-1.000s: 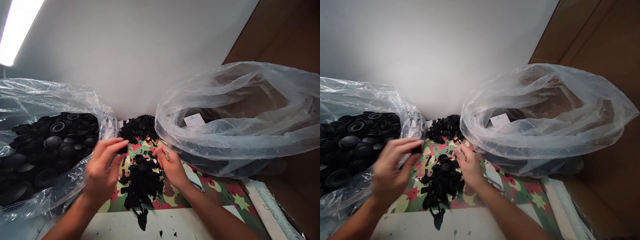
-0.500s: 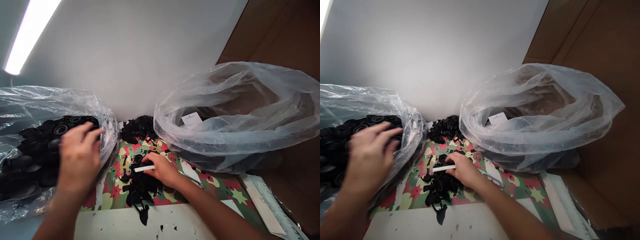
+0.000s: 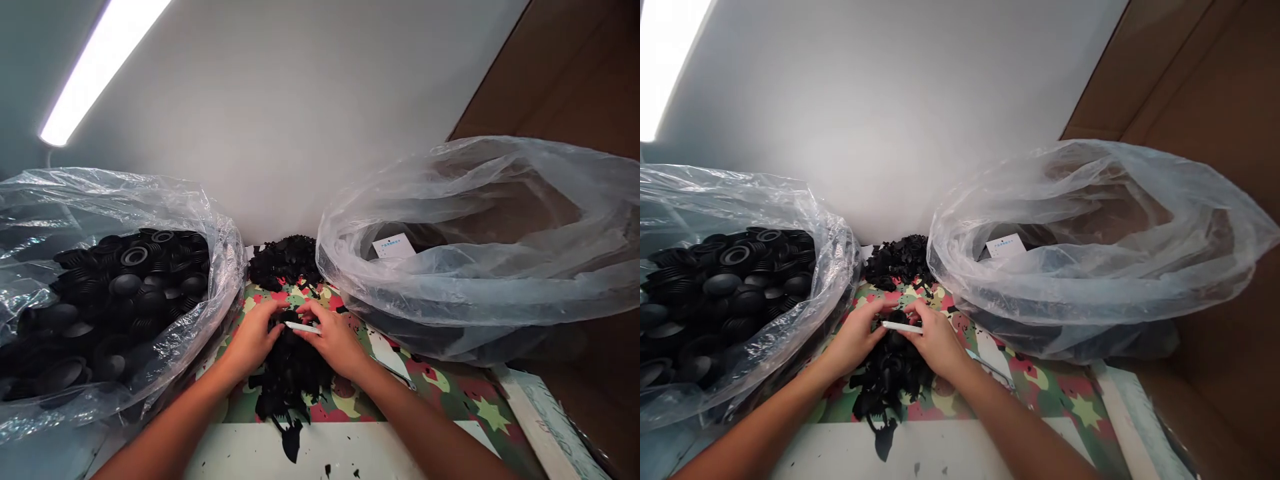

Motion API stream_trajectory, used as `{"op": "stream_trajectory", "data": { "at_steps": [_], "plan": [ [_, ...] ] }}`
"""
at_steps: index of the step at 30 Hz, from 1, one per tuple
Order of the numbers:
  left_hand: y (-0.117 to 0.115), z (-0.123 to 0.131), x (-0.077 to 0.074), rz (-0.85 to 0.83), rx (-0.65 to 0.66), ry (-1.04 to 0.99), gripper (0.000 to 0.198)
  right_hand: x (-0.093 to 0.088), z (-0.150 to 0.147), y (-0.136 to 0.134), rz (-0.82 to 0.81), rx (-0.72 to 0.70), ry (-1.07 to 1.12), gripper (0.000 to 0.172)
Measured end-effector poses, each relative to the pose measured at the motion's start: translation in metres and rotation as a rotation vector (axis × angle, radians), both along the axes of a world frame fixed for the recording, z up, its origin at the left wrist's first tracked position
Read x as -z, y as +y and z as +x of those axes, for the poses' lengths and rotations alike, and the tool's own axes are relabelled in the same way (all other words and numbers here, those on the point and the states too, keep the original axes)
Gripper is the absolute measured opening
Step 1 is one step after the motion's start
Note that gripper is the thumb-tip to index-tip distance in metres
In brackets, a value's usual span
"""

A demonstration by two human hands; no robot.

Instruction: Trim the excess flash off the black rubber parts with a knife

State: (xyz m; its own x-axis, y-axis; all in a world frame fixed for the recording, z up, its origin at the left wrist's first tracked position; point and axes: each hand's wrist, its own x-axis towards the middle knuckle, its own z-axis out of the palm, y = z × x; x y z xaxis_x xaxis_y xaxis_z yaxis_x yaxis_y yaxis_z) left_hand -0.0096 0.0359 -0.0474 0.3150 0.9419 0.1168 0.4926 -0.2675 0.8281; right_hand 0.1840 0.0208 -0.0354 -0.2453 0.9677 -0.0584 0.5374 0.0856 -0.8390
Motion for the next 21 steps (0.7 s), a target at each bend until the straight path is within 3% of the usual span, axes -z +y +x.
{"op": "stream_trajectory", "data": {
  "at_steps": [3, 10, 14, 17, 21],
  "plan": [
    [-0.005, 0.004, -0.007, -0.021, -0.029, -0.138, 0.039, 0.003, -0.003, -0.001, -0.06, 0.059, 0.042, 0.04],
    [-0.02, 0.007, -0.031, -0.2, -0.009, -0.517, 0.039, -0.002, -0.001, -0.004, 0.087, 0.096, 0.274, 0.02],
    [-0.022, 0.006, -0.036, -0.212, 0.068, -0.463, 0.033, -0.004, -0.004, -0.007, 0.089, 0.052, 0.379, 0.017],
    [-0.024, 0.007, -0.038, -0.219, 0.014, -0.429, 0.031, -0.003, -0.004, -0.008, 0.051, 0.073, 0.403, 0.025],
    [-0.026, 0.009, -0.037, -0.267, -0.043, -0.399, 0.035, -0.005, 0.002, -0.006, 0.102, 0.155, 0.268, 0.026]
  ]
}}
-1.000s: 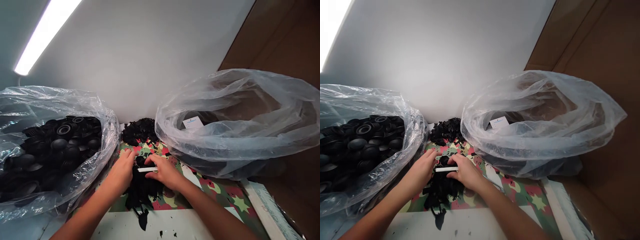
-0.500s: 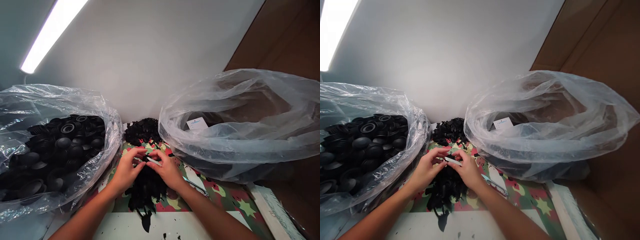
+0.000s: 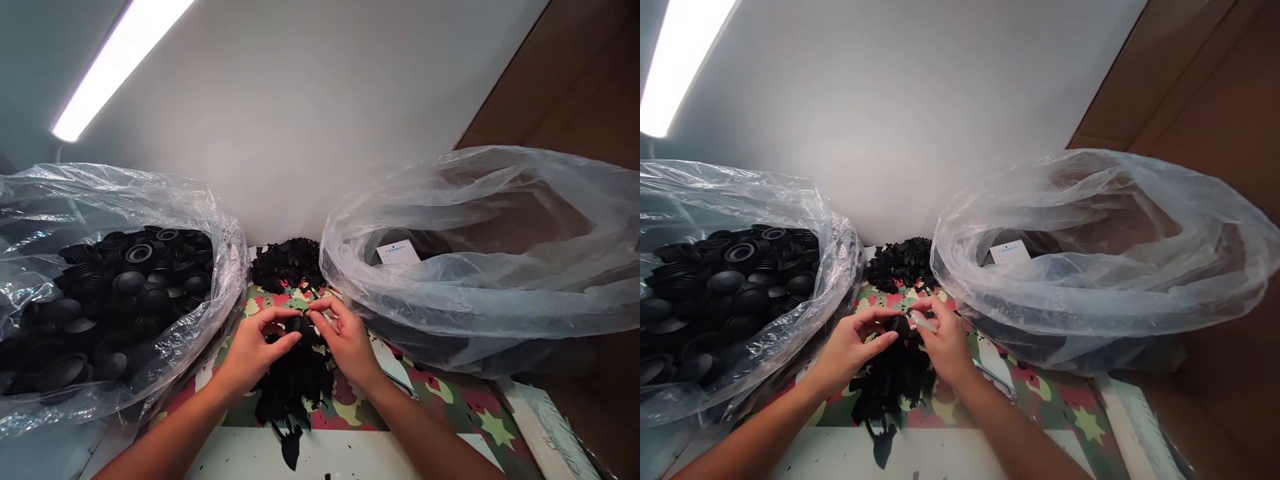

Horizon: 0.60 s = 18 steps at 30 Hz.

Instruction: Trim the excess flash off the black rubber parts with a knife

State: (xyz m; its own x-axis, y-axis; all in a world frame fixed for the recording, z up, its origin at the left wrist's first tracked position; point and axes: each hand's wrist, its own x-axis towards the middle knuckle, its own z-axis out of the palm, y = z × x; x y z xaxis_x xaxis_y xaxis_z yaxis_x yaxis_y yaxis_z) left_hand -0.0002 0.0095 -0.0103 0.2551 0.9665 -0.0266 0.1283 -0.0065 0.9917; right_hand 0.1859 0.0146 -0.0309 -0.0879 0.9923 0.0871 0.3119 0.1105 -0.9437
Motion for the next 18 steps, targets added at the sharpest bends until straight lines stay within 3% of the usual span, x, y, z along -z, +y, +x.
{"op": "stream_trajectory", "data": {
  "at_steps": [4, 12, 18],
  "plan": [
    [0.0, 0.0, 0.001, -0.012, -0.012, 0.035, 0.037, -0.005, 0.003, 0.0, 0.123, 0.035, -0.043, 0.029],
    [-0.001, -0.001, 0.002, 0.049, -0.027, 0.073, 0.034, -0.015, -0.005, -0.01, 0.377, -0.037, -0.109, 0.012],
    [-0.003, 0.001, 0.009, 0.098, -0.061, 0.108, 0.034, -0.013, -0.007, -0.011, 0.499, -0.008, -0.174, 0.009]
  ]
}}
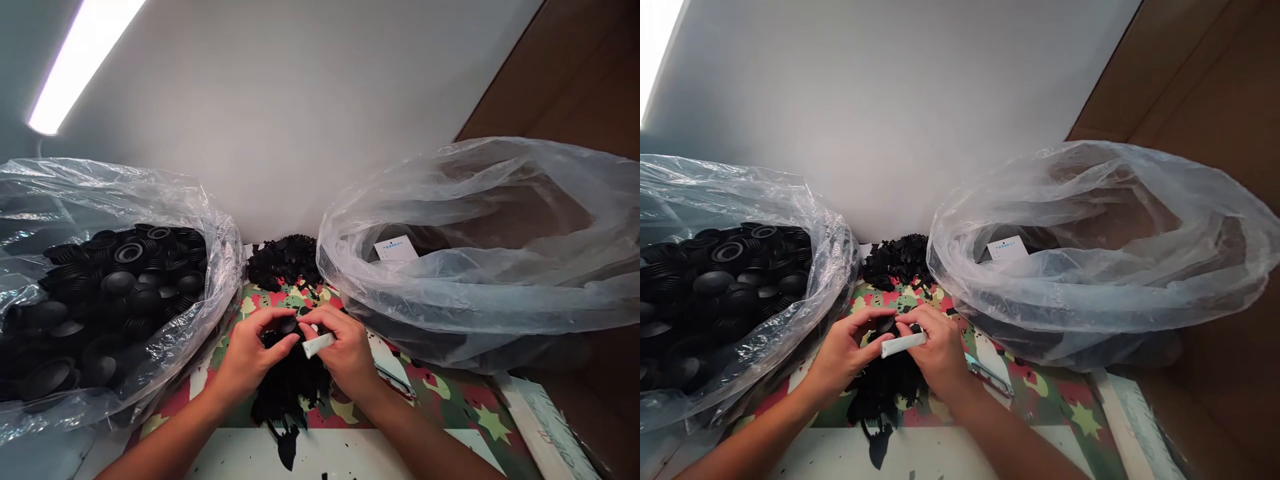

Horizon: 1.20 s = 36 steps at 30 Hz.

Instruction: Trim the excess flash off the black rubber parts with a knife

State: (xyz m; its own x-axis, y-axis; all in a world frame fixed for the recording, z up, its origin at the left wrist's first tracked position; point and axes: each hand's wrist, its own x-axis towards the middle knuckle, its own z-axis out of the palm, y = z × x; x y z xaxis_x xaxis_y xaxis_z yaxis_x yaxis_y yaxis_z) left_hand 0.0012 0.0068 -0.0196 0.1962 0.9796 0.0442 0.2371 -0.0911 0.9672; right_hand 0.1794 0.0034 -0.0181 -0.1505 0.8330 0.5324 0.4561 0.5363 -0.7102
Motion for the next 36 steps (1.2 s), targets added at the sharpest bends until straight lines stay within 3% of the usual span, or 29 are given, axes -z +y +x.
{"op": "stream_trajectory", "data": {
  "at_steps": [8, 12, 14, 17, 20, 23, 25, 27, 36],
  "plan": [
    [-0.001, 0.004, -0.005, -0.169, -0.036, -0.178, 0.039, 0.003, -0.002, 0.001, 0.035, 0.061, -0.034, 0.012],
    [-0.001, 0.003, -0.012, -0.146, 0.025, -0.103, 0.033, -0.002, 0.011, 0.01, -0.126, 0.176, 0.032, 0.015],
    [-0.002, 0.001, -0.012, -0.106, 0.028, -0.01, 0.028, -0.007, 0.017, 0.012, -0.146, 0.221, 0.114, 0.027],
    [-0.003, 0.0, -0.009, -0.066, 0.007, 0.064, 0.024, -0.015, 0.022, 0.007, -0.099, 0.174, 0.159, 0.05],
    [-0.002, 0.0, -0.004, -0.044, -0.001, 0.089, 0.023, -0.017, 0.02, -0.002, -0.095, -0.001, 0.119, 0.06],
    [-0.002, 0.0, -0.001, -0.028, -0.014, 0.121, 0.022, -0.014, 0.014, -0.009, -0.127, -0.131, 0.043, 0.039],
    [-0.001, 0.0, -0.001, -0.02, -0.021, 0.121, 0.021, -0.01, 0.01, -0.011, -0.097, -0.137, 0.007, 0.016],
    [-0.002, -0.001, -0.001, -0.015, -0.011, 0.114, 0.022, -0.006, 0.006, -0.011, -0.033, -0.14, 0.005, 0.005],
    [-0.002, -0.001, -0.001, 0.031, -0.025, 0.142, 0.021, 0.0, 0.006, -0.007, 0.225, -0.208, -0.23, 0.007]
  ]
}}
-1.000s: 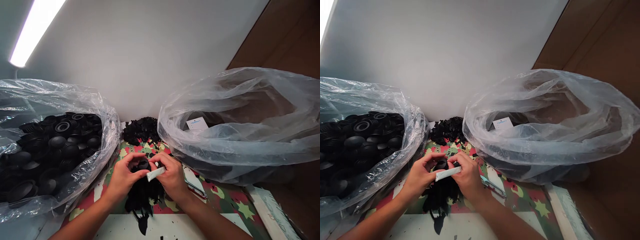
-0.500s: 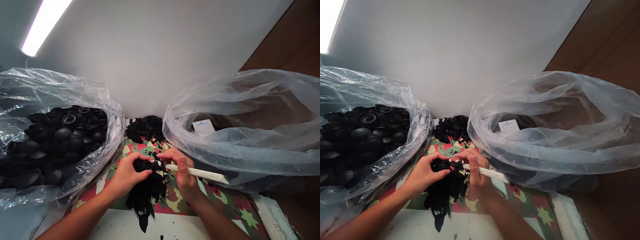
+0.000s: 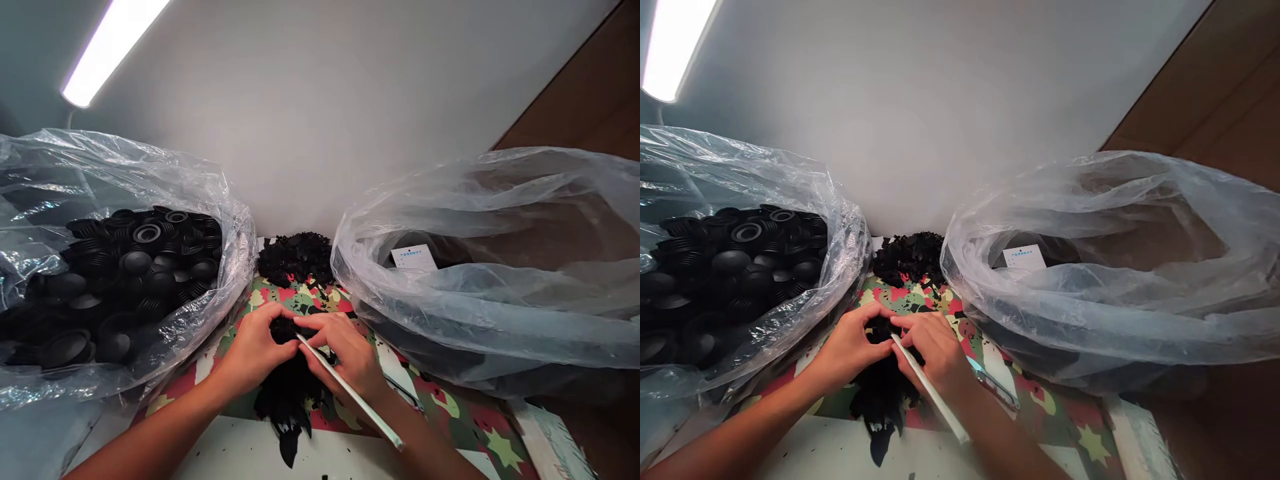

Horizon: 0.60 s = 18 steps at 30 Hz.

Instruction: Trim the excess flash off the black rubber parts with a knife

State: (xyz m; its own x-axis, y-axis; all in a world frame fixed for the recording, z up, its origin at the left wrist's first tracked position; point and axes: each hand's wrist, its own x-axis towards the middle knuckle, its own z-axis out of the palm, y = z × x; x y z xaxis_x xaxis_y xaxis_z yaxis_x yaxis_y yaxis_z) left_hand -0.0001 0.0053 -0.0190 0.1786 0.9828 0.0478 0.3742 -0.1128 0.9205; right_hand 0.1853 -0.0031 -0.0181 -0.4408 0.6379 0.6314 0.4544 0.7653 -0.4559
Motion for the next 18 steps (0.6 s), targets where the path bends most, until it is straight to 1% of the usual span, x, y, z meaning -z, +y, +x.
{"op": "stream_trajectory", "data": {
  "at_steps": [4, 7, 9, 11, 13, 15, 17, 18],
  "plan": [
    [0.0, -0.001, 0.002, 0.025, 0.007, 0.013, 0.018, -0.001, 0.001, 0.001, 0.041, -0.038, -0.078, 0.012],
    [-0.001, 0.0, 0.003, 0.069, -0.007, 0.036, 0.018, -0.001, -0.004, -0.003, 0.112, -0.027, -0.151, 0.017],
    [-0.002, 0.001, 0.001, 0.098, -0.025, 0.048, 0.017, 0.0, -0.01, -0.007, 0.165, 0.021, -0.179, 0.017],
    [-0.003, 0.002, -0.001, 0.111, -0.053, 0.045, 0.014, 0.004, -0.014, -0.007, 0.163, 0.12, -0.184, 0.019],
    [-0.004, 0.002, -0.005, 0.109, -0.076, 0.016, 0.012, 0.009, -0.011, -0.002, 0.101, 0.259, -0.195, 0.021],
    [-0.004, 0.001, -0.009, 0.076, -0.074, -0.049, 0.016, 0.013, -0.002, 0.007, -0.012, 0.375, -0.235, 0.019],
    [-0.003, -0.001, -0.012, -0.008, -0.042, -0.143, 0.025, 0.012, 0.009, 0.015, -0.208, 0.38, -0.257, 0.014],
    [-0.002, -0.002, -0.013, -0.063, -0.018, -0.195, 0.029, 0.011, 0.014, 0.018, -0.299, 0.367, -0.23, 0.013]
  ]
}}
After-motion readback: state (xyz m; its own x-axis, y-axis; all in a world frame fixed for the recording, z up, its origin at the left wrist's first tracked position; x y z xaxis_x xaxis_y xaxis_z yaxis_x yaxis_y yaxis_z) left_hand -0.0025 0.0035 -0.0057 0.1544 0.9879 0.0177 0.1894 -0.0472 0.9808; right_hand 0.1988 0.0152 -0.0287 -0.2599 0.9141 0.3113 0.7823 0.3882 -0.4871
